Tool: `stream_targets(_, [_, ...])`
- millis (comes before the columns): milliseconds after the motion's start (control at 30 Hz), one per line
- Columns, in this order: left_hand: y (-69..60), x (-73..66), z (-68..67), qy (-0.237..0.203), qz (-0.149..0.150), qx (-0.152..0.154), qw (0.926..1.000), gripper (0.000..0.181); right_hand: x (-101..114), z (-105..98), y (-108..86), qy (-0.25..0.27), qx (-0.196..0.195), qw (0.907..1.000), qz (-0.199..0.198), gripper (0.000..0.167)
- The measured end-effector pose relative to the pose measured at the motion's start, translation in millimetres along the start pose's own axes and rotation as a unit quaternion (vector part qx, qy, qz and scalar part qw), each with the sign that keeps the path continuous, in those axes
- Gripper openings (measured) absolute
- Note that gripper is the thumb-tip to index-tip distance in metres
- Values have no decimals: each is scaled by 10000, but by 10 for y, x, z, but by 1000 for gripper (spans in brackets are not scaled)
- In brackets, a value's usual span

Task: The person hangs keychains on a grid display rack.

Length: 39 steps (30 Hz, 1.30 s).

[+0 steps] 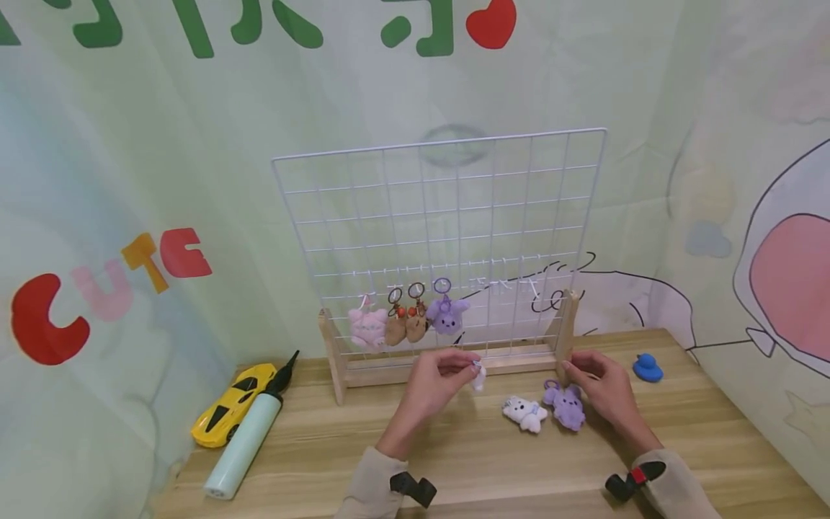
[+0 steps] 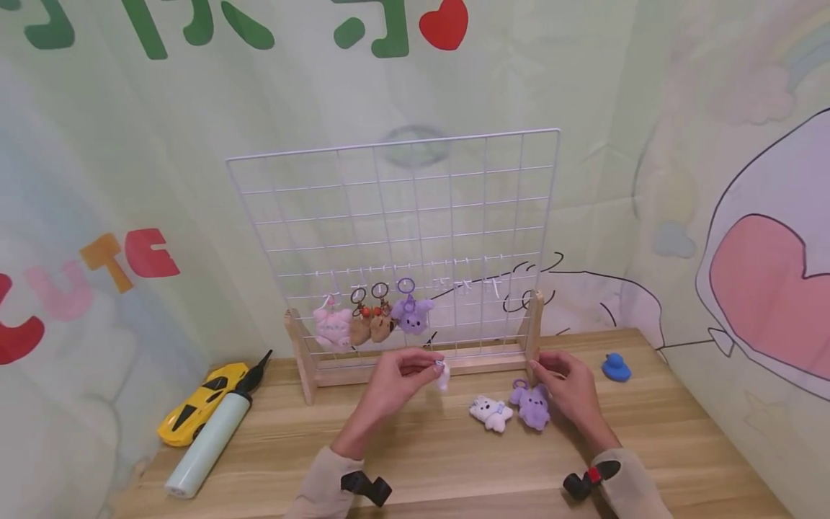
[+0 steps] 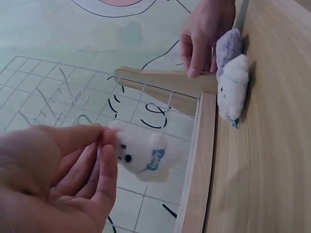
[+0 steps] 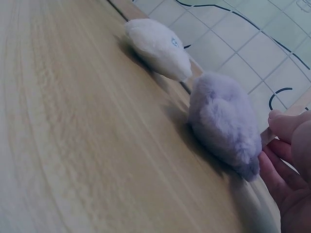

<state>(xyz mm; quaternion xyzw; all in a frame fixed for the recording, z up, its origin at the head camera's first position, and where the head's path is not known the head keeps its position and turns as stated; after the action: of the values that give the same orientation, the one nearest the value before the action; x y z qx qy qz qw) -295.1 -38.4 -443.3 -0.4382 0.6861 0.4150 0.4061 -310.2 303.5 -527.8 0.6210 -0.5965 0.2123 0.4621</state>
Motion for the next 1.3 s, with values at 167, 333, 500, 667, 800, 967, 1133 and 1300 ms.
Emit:
stream_targets(167, [19,-117,26,222,17,-391,9990,17,-2,-9,-10,-1,-33,10000,10,40])
stream_targets(333, [66,-212,59,12,131,-763,9970,15,-5,-16,-11,-22,-58,10000,-35,39])
stream_targets(500, [117,-277,88,-279,244,-1074,9935,15,-12,-13,-6,16,-83,9999,-99,39])
stream_targets(667, [161,-354,109,-650,304,-1474,9865,16,-6,-10,0,-14,-67,9999,-100,39])
stream_targets(800, [193,-428,116,-914,424,-1688,9805,16,7,-7,5,-47,-51,10000,-51,40])
stream_targets(967, [243,-526,121,-1040,650,-1864,9748,18,6,0,8,-49,-82,9999,-87,40])
stream_targets(1133, [289,-620,110,-1009,840,-1989,9712,18,-7,6,10,0,-89,9998,-153,38])
stream_targets(1300, [318,-691,125,-1102,895,-2022,9690,19,-7,-5,1,2,-54,10000,-66,41])
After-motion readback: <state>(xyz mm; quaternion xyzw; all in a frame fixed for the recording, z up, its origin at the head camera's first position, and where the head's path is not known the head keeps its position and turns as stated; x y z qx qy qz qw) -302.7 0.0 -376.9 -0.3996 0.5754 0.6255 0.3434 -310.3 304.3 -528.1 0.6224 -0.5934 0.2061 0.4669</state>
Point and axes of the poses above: each hand's wrist, its own y-axis towards the middle knuckle, its own z-axis out of the palm, x = y × z, the point moved 2 cm from there along y, towards the middle knuckle, and after that the axes turned 3 degrees about -z, right-handed, at the moved point
